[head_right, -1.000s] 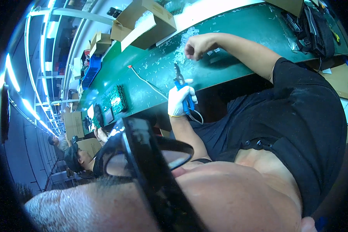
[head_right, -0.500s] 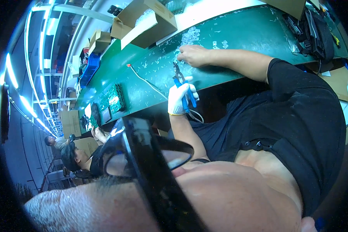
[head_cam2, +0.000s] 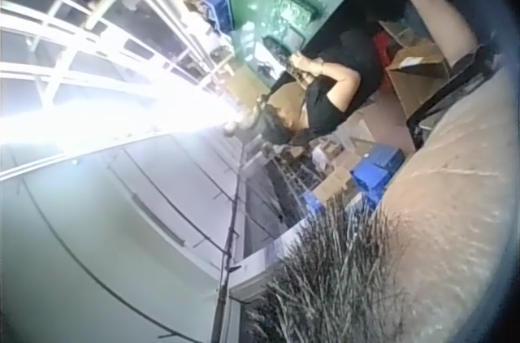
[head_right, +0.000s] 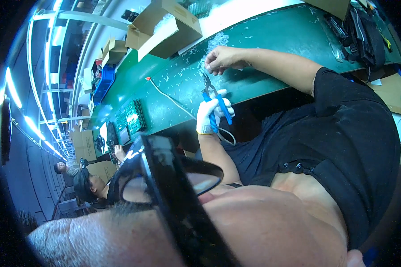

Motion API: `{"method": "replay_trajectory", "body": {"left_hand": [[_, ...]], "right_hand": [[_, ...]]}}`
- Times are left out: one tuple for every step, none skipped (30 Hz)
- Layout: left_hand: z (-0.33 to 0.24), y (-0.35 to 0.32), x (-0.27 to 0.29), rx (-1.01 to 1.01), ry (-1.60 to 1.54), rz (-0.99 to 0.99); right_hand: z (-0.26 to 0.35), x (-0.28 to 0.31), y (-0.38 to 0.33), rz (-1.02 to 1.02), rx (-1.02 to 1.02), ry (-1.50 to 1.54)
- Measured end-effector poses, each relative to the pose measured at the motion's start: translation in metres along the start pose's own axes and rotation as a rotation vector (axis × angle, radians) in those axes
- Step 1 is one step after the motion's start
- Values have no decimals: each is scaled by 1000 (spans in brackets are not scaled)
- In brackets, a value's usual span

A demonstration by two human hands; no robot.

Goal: Cutting and preparing small electronic components on a production line.

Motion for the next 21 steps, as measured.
{"method": "replay_trajectory", "body": {"left_hand": [[0, 0, -1, 0, 2, 1], [-1, 0, -2, -4, -1, 5], [-1, -1, -3, -8, -6, 10], [-1, -1, -3, -8, -6, 10], [-1, -2, -3, -9, -9, 13], [-1, -2, -2, -12, -12, 14], [-1, -2, -2, -12, -12, 14], [-1, -2, -1, -11, -18, 17], [-1, -2, -1, -9, -24, 21], [-1, -2, -1, -9, -25, 21], [0, -3, 0, -7, -17, 23], [-1, -3, 0, -7, -8, 23], [-1, -3, 0, -9, -9, 21], [-1, -3, 1, -6, -8, 22], [0, -2, 0, -1, -7, 24], [0, -2, 0, -2, -8, 23], [0, -2, 0, 1, -11, 23], [0, -2, 0, 3, -14, 23], [-1, -2, -1, 2, -14, 23], [-1, -2, -1, 1, -15, 25], [-1, -2, -2, 1, -16, 28]], "right_hand": [[0, 0, 0, -1, 2, 1], [-1, -1, 0, 11, -1, 32], [-2, -2, 0, 22, -4, 64], [-3, -2, 0, 21, -4, 64], [-4, -1, 0, 28, -9, 124], [-5, -1, 1, 36, -14, 183], [-7, 0, 4, 37, -14, 182], [-10, 2, 8, 47, -41, 167], [-12, 1, 10, 56, -69, 150], [-13, 2, 11, 56, -70, 150], [-15, 2, 12, 46, -97, 156], [-14, 1, 11, 38, -123, 160], [-13, -2, 10, 40, -124, 159], [-11, -4, 7, 23, -114, 200], [-10, -5, 5, 3, -104, 242], [-11, -4, 5, 3, -105, 242], [-12, -4, 5, 22, -92, 263], [-10, -5, 5, 42, -79, 284], [-10, -6, 4, 43, -79, 283], [-10, -6, 3, 39, -74, 336], [-10, -7, 2, 34, -69, 390]]}}
Point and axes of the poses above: each hand's wrist, its own y-axis towards the middle knuckle, its own x-axis out of the back of the hand, z = x × y, the point moved 5 cm from there along y, towards the middle knuckle, and after that the axes turned 5 degrees about -x, right-handed, at the moved point
